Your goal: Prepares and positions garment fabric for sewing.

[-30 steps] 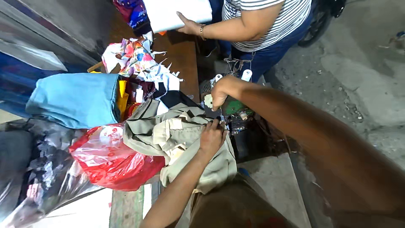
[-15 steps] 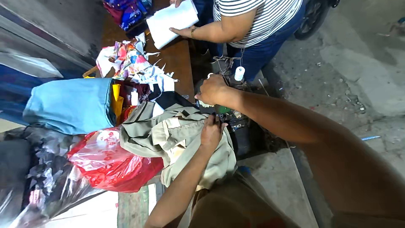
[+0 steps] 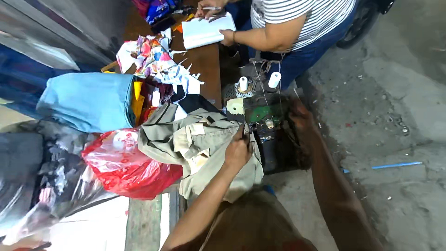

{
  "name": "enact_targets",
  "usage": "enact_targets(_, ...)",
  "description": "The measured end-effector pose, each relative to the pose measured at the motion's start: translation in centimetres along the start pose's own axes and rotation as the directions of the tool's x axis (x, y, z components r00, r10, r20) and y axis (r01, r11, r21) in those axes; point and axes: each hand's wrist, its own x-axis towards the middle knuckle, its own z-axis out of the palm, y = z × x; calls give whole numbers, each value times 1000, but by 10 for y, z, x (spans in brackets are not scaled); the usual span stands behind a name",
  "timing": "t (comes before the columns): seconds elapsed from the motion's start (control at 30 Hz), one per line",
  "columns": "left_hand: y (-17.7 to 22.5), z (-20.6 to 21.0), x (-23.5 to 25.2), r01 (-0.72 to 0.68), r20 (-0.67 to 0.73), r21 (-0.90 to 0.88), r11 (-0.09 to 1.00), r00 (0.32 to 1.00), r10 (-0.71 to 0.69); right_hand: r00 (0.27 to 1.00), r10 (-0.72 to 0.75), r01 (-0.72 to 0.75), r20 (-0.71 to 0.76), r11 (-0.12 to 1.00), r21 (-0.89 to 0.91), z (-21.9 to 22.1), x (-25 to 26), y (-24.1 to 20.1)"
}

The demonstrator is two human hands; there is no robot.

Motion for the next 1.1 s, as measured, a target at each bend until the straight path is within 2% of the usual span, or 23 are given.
enact_targets(0.07,-6,5,4,-32,-66,-41,999,997,29,994,25,-28,108,999,29,0,4,14)
enact_targets(0.13,-12,12,4,-70,-121,-71,995,991,61,982,149,-145,113,989,-41,0,11,10)
enact_targets(0.17,-15,15,5,-89,-141,-74,993,987,78,959,269,-263,87,962,-76,2,19,4)
enact_targets(0.23,-19,15,6,-121,-153,-62,991,982,110,869,492,-483,56,867,-124,7,37,-11)
enact_targets(0.3,-19,14,8,-133,-141,-34,991,982,127,796,599,-585,87,798,-142,7,50,-21)
enact_targets(0.37,-20,14,9,-127,-112,4,992,986,127,739,656,-659,157,751,-34,8,53,-15)
enact_targets(0.47,-19,12,9,-125,-86,20,992,988,126,657,733,-754,176,636,164,13,41,12)
enact_targets(0.5,-20,14,9,-133,-99,22,991,986,135,651,725,-759,227,631,160,11,38,26)
enact_targets(0.57,-22,14,9,-149,-125,34,988,980,152,626,673,-709,395,701,-71,10,34,45)
enact_targets(0.6,-22,15,10,-160,-137,40,986,977,164,629,642,-625,438,753,-206,11,28,44)
enact_targets(0.63,-23,16,9,-170,-146,40,985,974,174,683,617,-559,391,786,-264,11,18,37)
enact_targets(0.67,-24,18,9,-174,-148,37,984,973,177,753,600,-544,270,799,-257,10,7,30)
enact_targets(0.7,-23,18,9,-169,-144,31,985,975,172,824,558,-532,99,821,-207,11,-4,27)
enact_targets(0.73,-23,18,9,-158,-137,30,987,977,161,865,493,-502,-95,850,-157,15,-15,23)
enact_targets(0.77,-22,15,9,-149,-135,30,988,979,152,881,394,-433,-261,894,-113,25,-25,18)
enact_targets(0.8,-22,13,11,-143,-132,30,989,980,146,891,274,-328,-362,940,-94,37,-36,13)
enact_targets(0.87,-20,11,12,-129,-108,23,991,985,131,884,100,-144,-456,987,-64,57,-54,10)
enact_targets(0.93,-23,14,10,-135,-104,17,991,985,136,908,125,-153,-400,987,-40,70,-76,-4)
enact_targets(1.0,-21,7,13,-133,-97,31,991,986,135,957,229,-240,-177,970,-42,83,-96,-33)
enact_targets(1.03,-21,4,14,-130,-85,33,991,988,132,957,279,-283,-81,959,-34,92,-106,-42)
enact_targets(1.1,-22,1,16,-137,-65,40,990,988,140,943,332,-332,0,943,10,109,-119,-46)
